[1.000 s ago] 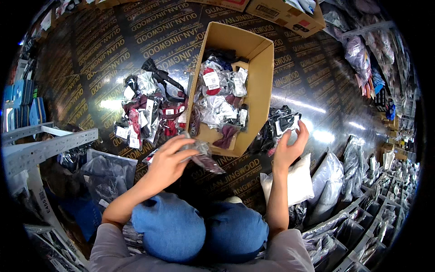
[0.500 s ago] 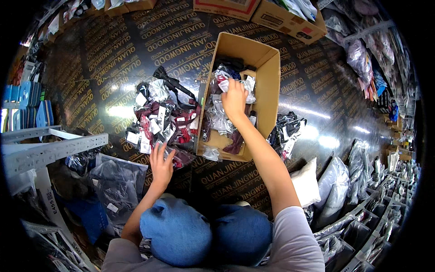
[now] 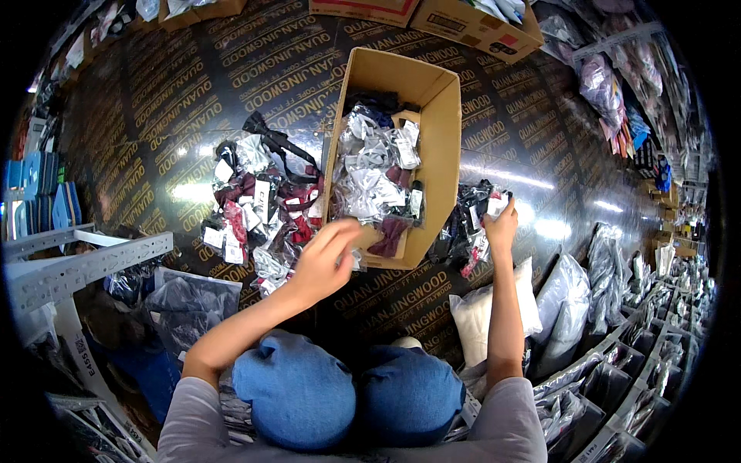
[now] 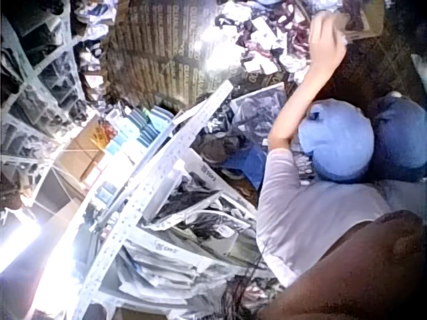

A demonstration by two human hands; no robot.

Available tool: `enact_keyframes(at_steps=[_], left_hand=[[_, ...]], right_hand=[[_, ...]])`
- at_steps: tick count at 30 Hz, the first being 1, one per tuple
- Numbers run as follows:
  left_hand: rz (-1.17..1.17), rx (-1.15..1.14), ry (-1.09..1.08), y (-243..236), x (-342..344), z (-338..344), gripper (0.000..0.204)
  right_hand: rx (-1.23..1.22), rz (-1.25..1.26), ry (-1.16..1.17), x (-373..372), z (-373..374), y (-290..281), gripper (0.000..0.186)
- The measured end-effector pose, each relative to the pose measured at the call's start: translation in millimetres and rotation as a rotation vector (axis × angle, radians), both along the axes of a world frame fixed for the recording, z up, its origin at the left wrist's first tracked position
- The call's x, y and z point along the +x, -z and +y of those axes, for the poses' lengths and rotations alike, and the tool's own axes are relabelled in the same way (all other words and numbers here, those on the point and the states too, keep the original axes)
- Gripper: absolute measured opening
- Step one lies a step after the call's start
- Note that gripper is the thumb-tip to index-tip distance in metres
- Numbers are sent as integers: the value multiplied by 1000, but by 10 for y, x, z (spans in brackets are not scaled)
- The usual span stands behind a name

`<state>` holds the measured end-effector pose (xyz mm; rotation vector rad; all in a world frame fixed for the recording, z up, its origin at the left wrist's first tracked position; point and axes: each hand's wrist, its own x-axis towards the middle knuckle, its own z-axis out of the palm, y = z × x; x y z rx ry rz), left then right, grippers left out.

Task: The person sorts packaged clothing items from a cardboard box onto the floor. They first handle a stack of black packaged items on a shelf, then move to a box containing various small packaged garments, which they empty and arrange on the floor.

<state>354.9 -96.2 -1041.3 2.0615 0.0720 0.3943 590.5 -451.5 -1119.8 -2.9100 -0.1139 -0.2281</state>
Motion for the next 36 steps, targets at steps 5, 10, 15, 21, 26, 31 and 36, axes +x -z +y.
enact_keyframes(at_steps=[5,10,15,21,26,31,36], left_hand=[[577,-59,-245,719,767,-328,75],[548,-12,-472,1297,1076,-441,87],[666,-80,-434,1089,1099,-411,88],[677,-202,-252,615,508,-199,46],[624,-289,-115,218,53,31,44],[482,-126,6,405,274,-104,42],[532,158,-286,778,772,-336,41]], right_hand=[[463,-250,-183,-317,1389,-1095,42],[345,173,-400,-245,2456,-616,48],[-1,495,-209,210,2654,265,37],[551,195,-380,-239,2163,-857,33],[869,-103,42,-196,639,-951,47],[251,137,158,-99,-239,54,49],[583,-161,-46,-401,1073,-889,49]])
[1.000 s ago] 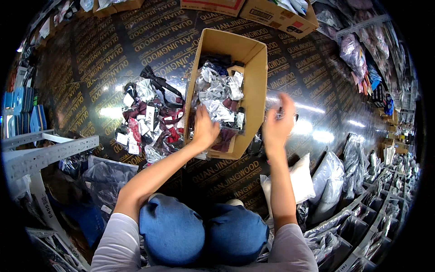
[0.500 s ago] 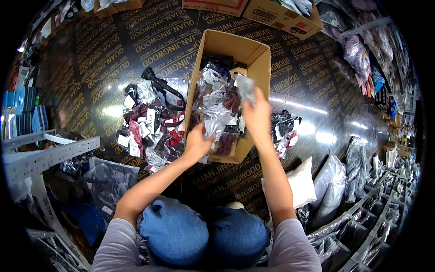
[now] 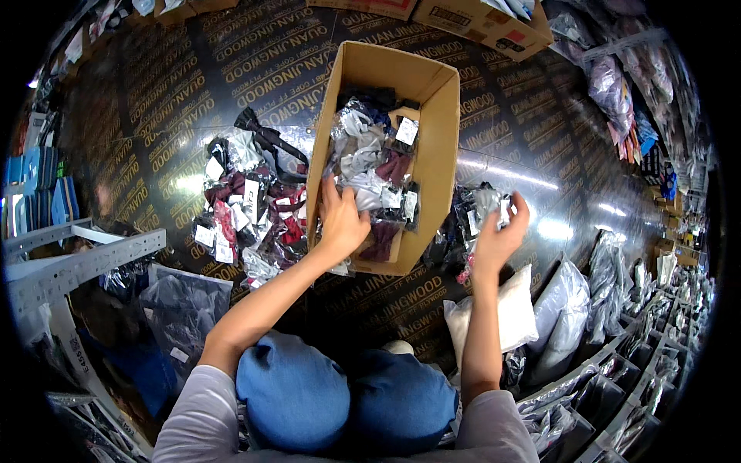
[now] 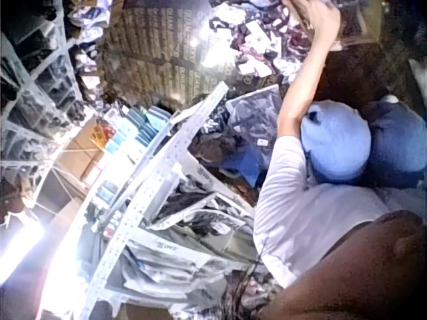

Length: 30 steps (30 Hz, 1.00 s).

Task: The person sorts packaged clothing items from a cardboard box onto the floor. They first handle a stack of black packaged items on a shelf, then move to a box containing various small packaged garments, which they empty and arrange on the floor.

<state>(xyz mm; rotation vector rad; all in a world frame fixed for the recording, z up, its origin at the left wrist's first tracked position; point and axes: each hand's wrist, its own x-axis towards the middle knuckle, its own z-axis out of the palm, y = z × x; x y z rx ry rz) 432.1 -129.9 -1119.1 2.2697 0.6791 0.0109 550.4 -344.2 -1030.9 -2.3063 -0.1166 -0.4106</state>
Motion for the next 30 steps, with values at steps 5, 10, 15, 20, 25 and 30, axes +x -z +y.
enact_keyframes(at_steps=[5,10,15,20,25,30], left_hand=[[-131,34,-30,278,-138,-120,68],[-241,59,90,-74,-410,9,70],[-135,-126,-32,63,-414,-6,68],[-92,51,49,248,-258,-41,67],[198,108,222,88,-296,31,78],[467,290,314,195,-215,43,75]], right_hand=[[-140,204,-484,-239,1154,119,42],[-495,340,-351,135,1351,1104,38],[-388,444,-302,25,1304,1053,36],[-509,483,-279,185,1406,1111,55],[-406,255,-273,76,1372,733,44],[-210,284,-354,-628,916,182,41]])
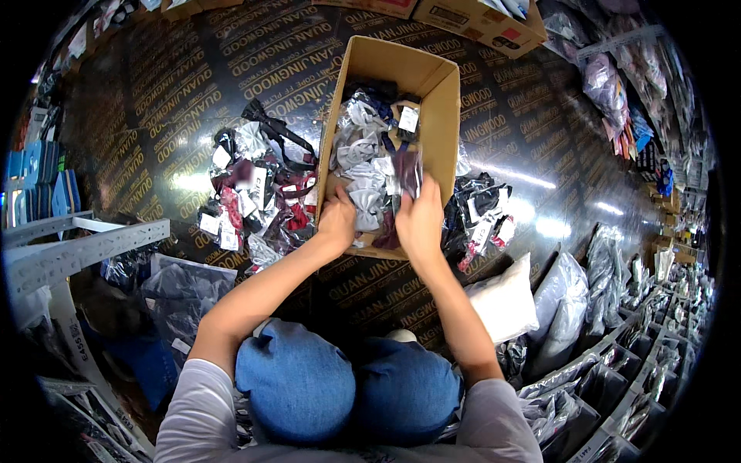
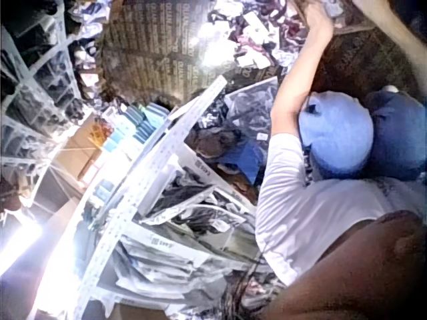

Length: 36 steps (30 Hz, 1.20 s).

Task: The person sorts packaged clothing items from a cardboard box onto the floor. They first handle a stack of black packaged items on a shelf, then move to a box containing various small packaged garments, which they empty and arrange on the floor.

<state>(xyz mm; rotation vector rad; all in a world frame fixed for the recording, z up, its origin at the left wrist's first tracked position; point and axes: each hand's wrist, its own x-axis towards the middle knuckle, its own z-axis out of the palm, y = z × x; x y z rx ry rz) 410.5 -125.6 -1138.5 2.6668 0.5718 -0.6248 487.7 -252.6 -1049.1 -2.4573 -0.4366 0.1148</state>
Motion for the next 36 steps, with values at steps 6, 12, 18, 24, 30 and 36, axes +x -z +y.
enact_keyframes(at_steps=[6,12,18,24,30,36], left_hand=[[-66,-69,119,-387,5,30,42],[-182,-57,14,-1204,-302,196,25],[-60,-690,-13,-1744,-753,705,31],[126,-722,255,-610,-1258,379,42],[226,-451,344,-47,-1330,17,47],[5,-715,303,-1401,-495,439,35]], right_hand=[[-124,-9,-107,-794,-378,611,40],[42,389,145,-497,-212,1052,58],[109,358,175,-484,-167,675,58],[239,441,99,-546,-543,-11,44],[401,676,41,-622,-1333,-56,38],[438,925,96,-922,-2185,224,38]])
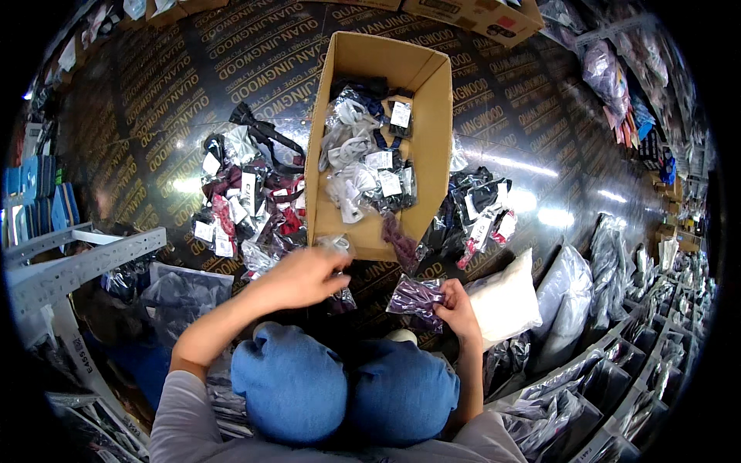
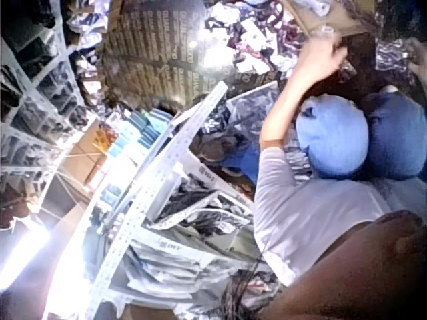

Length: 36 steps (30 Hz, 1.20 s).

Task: The person sorts packaged clothing items from a cardboard box onto the floor. They first handle a stack of black packaged items on a shelf, then move to a box containing various small packaged garments, which they empty and arrange on the floor.

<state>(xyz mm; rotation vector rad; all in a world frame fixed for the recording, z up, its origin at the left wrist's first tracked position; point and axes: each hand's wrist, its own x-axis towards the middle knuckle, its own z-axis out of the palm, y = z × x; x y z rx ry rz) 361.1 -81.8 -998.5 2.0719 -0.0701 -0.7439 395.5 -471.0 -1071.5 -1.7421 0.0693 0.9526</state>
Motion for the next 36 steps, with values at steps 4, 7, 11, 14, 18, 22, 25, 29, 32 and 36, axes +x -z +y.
enact_keyframes(at_steps=[4,7,11,14,18,22,25,29,32,36], left_hand=[[-439,295,-327,416,860,-142,87],[-405,651,-281,977,1351,-222,114],[-214,797,-247,1269,1490,-180,124],[-176,823,-214,1343,1402,-313,122],[-255,806,-268,1502,1165,-501,90],[-191,752,-263,1472,895,-547,70],[-246,719,-306,1405,714,-518,65],[-617,758,-341,1325,677,-513,62],[-421,614,-506,1403,754,-470,78],[-129,454,-535,1353,785,-406,79]], right_hand=[[-272,-241,-133,-201,-8,675,39],[-712,-748,-419,-127,102,780,42],[-432,-590,54,403,816,-320,20],[-217,-748,-74,507,1395,-688,24],[-550,-1098,-232,791,2108,-19,56],[-918,-1006,-205,1100,2442,603,85],[-870,-552,-287,1225,2464,677,88],[-914,-663,-401,1129,2369,771,90],[-774,-672,-298,1071,2377,835,77],[-570,-599,-235,1020,2303,604,64]])
